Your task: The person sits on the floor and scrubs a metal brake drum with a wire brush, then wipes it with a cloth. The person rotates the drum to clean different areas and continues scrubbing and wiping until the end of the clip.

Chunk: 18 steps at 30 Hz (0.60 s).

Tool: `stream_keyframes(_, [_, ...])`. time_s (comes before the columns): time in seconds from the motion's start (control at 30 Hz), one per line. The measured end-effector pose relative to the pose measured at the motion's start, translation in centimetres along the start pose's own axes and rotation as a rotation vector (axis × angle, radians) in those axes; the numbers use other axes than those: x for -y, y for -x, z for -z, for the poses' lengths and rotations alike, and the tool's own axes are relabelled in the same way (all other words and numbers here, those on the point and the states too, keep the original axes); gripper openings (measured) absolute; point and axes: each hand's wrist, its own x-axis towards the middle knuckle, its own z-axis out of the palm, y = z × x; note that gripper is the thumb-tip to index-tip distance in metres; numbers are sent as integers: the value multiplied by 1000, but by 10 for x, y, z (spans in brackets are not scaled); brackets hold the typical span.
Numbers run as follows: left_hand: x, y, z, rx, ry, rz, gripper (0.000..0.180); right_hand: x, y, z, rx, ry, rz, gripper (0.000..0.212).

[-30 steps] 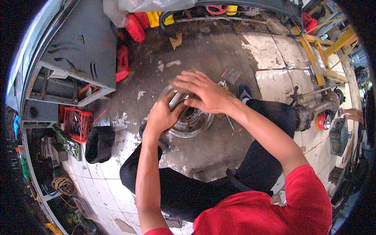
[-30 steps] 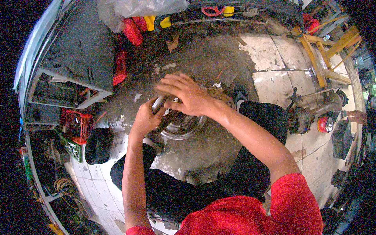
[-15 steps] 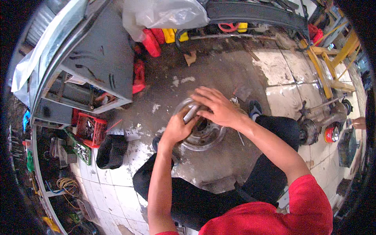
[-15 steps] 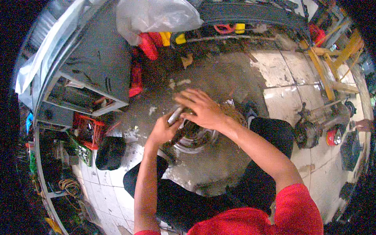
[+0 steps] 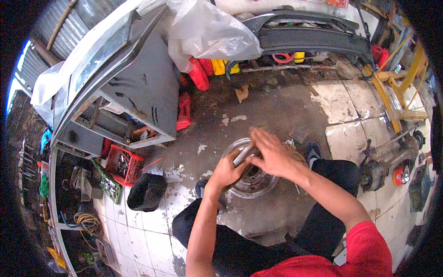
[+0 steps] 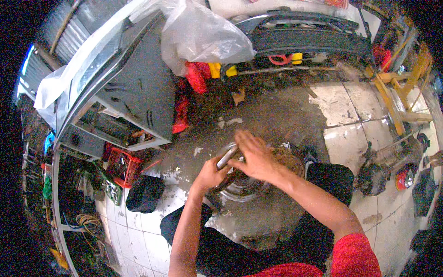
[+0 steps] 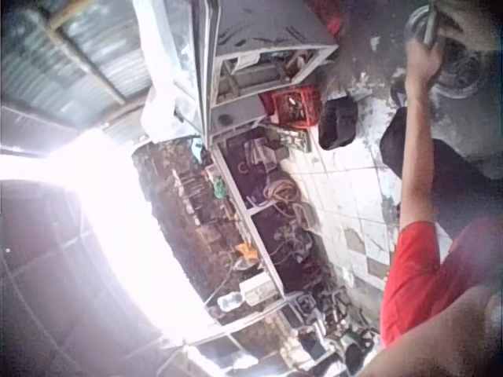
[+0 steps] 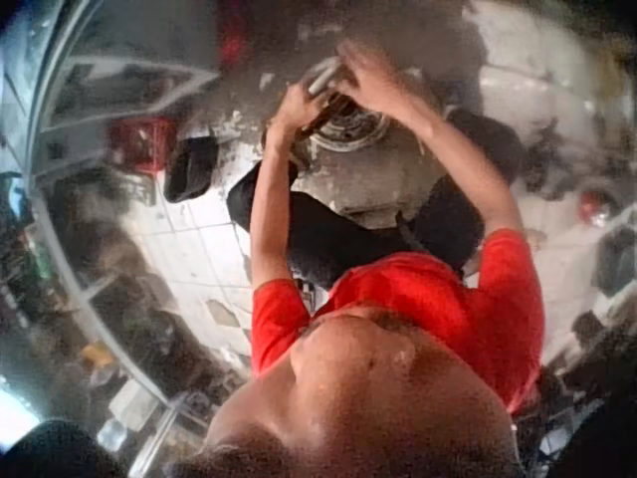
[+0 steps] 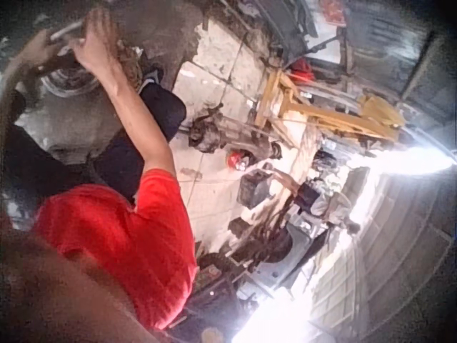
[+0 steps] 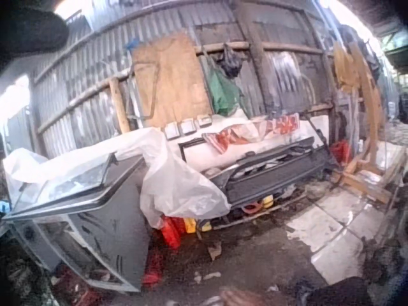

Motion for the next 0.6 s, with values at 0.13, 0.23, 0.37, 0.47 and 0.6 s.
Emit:
stream_keyframes(0.13, [19,1,-6,48,39,69,44,28,16,6,84,30,262,72])
stream_keyframes(0.23, [23,1,-8,20,36,26,49,-1,2,1,-7,50,184,62])
stream_keyframes(0.37, [28,0,-10,22,19,37,50,-15,1,1,-34,-1,-52,65])
stream_keyframes(0.47, [27,-2,-11,4,8,14,49,13,13,4,-11,68,129,68])
stream_keyframes(0.6, [25,2,-5,21,42,58,49,12,9,6,42,82,139,67])
